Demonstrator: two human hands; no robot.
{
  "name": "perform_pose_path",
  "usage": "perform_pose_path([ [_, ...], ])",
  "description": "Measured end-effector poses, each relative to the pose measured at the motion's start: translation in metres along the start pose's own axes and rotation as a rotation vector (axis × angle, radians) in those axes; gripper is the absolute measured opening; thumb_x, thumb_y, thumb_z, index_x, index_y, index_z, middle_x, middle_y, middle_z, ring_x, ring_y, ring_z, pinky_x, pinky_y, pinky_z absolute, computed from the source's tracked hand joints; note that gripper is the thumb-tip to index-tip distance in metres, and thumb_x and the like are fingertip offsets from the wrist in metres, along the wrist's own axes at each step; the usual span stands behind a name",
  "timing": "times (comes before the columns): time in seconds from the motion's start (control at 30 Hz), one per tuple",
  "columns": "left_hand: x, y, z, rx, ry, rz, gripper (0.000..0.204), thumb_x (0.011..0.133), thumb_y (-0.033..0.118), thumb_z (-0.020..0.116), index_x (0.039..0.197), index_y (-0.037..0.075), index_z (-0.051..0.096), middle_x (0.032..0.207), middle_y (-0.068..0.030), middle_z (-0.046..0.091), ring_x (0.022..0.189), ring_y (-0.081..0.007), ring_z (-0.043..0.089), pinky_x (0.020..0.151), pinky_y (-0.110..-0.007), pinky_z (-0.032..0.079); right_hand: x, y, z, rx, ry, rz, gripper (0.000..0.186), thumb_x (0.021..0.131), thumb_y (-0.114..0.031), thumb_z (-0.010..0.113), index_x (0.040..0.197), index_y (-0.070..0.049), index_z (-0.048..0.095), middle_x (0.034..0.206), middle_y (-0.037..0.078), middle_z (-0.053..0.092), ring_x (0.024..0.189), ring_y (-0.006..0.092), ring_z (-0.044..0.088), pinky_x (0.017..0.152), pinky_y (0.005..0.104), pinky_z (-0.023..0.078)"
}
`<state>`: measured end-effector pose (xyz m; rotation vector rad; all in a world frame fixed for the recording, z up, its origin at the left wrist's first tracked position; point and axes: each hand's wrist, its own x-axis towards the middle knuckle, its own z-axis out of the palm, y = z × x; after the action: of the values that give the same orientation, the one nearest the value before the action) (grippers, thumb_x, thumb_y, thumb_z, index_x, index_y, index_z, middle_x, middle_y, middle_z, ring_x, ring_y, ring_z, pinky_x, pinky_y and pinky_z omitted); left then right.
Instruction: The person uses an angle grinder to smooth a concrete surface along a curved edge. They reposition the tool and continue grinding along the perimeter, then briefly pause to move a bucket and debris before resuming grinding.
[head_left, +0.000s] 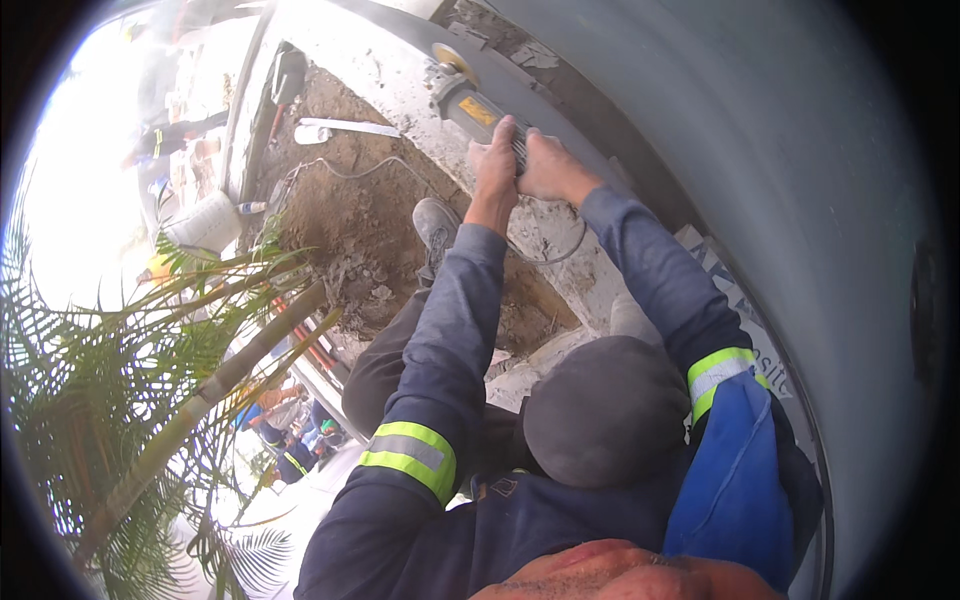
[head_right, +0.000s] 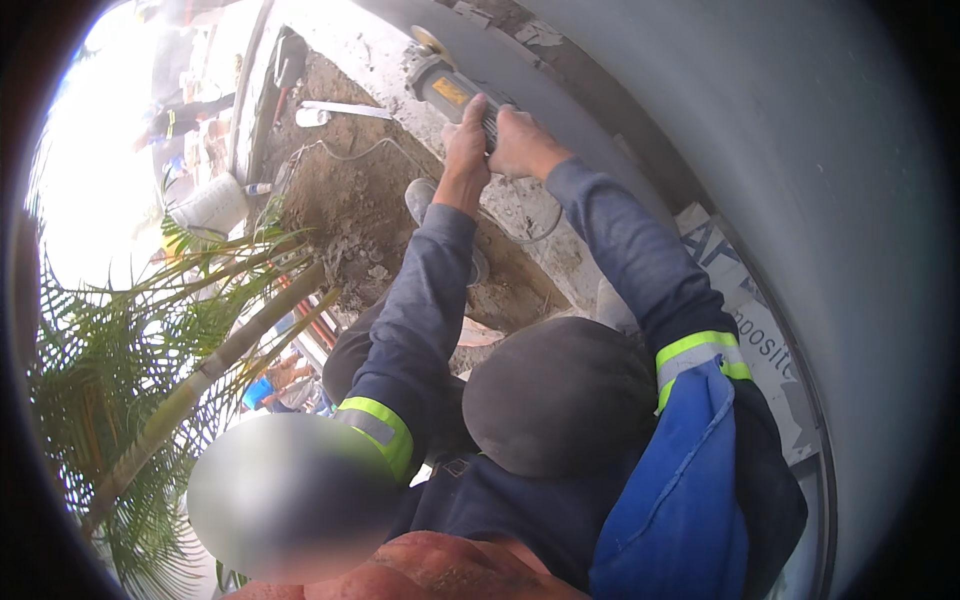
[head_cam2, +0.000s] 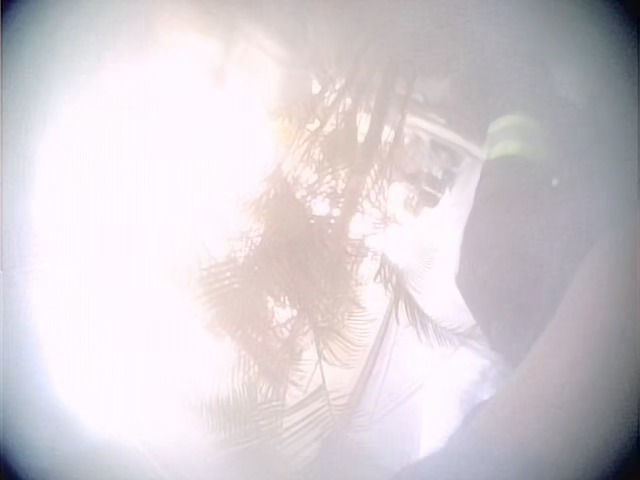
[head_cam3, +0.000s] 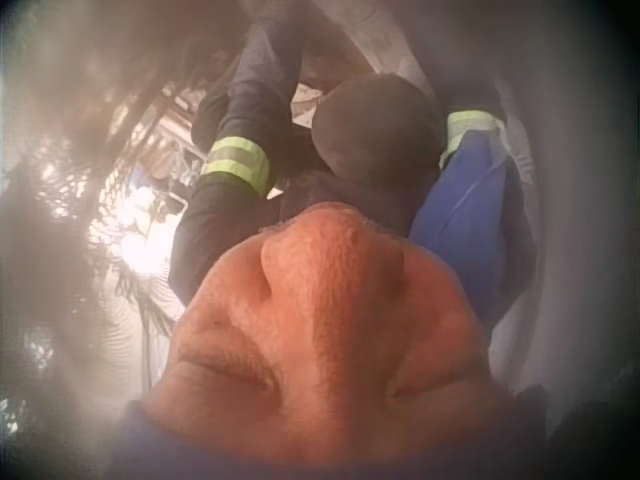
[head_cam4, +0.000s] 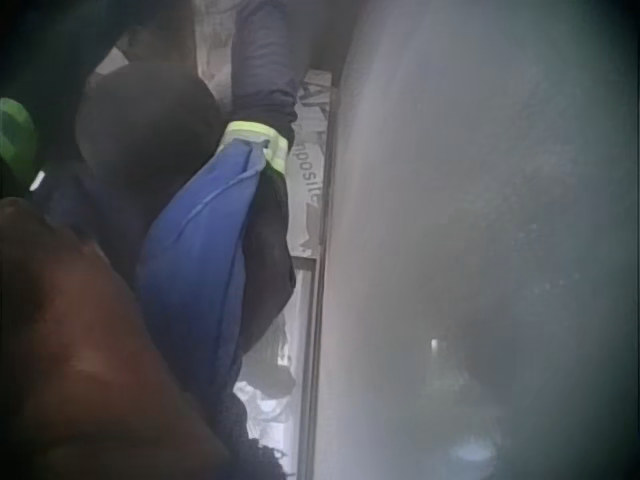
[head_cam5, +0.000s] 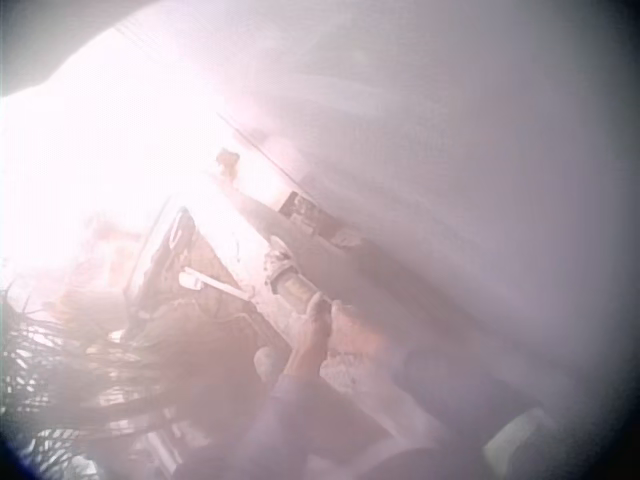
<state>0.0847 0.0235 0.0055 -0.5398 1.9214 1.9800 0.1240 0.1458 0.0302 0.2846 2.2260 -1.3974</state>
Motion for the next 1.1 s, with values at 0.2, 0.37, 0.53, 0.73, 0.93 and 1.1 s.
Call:
perform_pose_path([
  [0.2, 0.013, 0.011, 0.002, -0.004, 0.031, -0.087, 0.041, 0.101, 0.02, 0.07, 0.128, -0.008, 0.058, 0.111, -0.0157, 0.07, 0.089, -0.0212, 0.071, 0.077, -0.035, 0.06, 0.01, -0.008, -0.006, 0.011, -0.024, 0.01, 0.061, 0.074, -0.015, 0.083, 0.123, 0.013, 0.059, 0.12, 0.035, 0.069, 0.117, 0.0448, 0.069, 0.099, 0.0478, 0.056],
  [0.37, 0.04, 0.006, -0.013, -0.099, -0.05, -0.135, 0.037, 0.103, 0.021, 0.068, 0.128, -0.004, 0.06, 0.112, -0.0121, 0.07, 0.095, -0.0209, 0.072, 0.08, -0.036, 0.06, 0.027, -0.01, 0.0, 0.027, -0.04, -0.029, 0.058, 0.072, -0.014, 0.081, 0.119, 0.014, 0.063, 0.116, 0.035, 0.07, 0.115, 0.0438, 0.07, 0.098, 0.0471, 0.058],
  [0.53, 0.04, 0.005, -0.01, 0.049, -0.013, -0.112, 0.038, 0.106, 0.03, 0.062, 0.126, -0.001, 0.059, 0.105, -0.0089, 0.07, 0.092, -0.0205, 0.072, 0.081, -0.036, 0.06, 0.029, -0.009, -0.002, 0.03, -0.038, -0.015, 0.057, 0.071, -0.014, 0.081, 0.116, 0.015, 0.064, 0.114, 0.036, 0.07, 0.114, 0.0436, 0.07, 0.096, 0.0468, 0.058],
  [0.73, 0.005, 0.007, 0.003, -0.029, 0.005, -0.088, 0.039, 0.101, 0.019, 0.069, 0.125, -0.01, 0.058, 0.108, -0.0158, 0.07, 0.094, -0.0237, 0.072, 0.08, -0.037, 0.061, -0.002, -0.004, -0.008, 0.061, -0.019, -0.002, 0.056, 0.07, -0.01, 0.081, 0.117, 0.015, 0.062, 0.113, 0.035, 0.07, 0.113, 0.0443, 0.07, 0.095, 0.0463, 0.058],
  [0.93, -0.018, 0.003, 0.01, -0.025, -0.015, -0.04, 0.034, 0.102, 0.022, 0.068, 0.119, -0.006, 0.06, 0.101, -0.011, 0.07, 0.084, -0.0196, 0.072, 0.07, -0.034, 0.061, -0.02, 0.007, -0.004, 0.066, 0.021, -0.015, 0.058, 0.071, -0.008, 0.081, 0.12, 0.013, 0.058, 0.113, 0.034, 0.07, 0.11, 0.0446, 0.071, 0.093, 0.0471, 0.059],
  [1.1, -0.006, 0.0, 0.004, -0.038, -0.036, -0.033, 0.035, 0.102, 0.022, 0.068, 0.121, -0.006, 0.06, 0.103, -0.0114, 0.069, 0.085, -0.0198, 0.072, 0.071, -0.035, 0.061, -0.008, 0.009, 0.0, 0.029, 0.001, -0.031, 0.058, 0.072, -0.01, 0.081, 0.121, 0.014, 0.059, 0.113, 0.034, 0.071, 0.11, 0.0441, 0.071, 0.093, 0.0466, 0.059],
])
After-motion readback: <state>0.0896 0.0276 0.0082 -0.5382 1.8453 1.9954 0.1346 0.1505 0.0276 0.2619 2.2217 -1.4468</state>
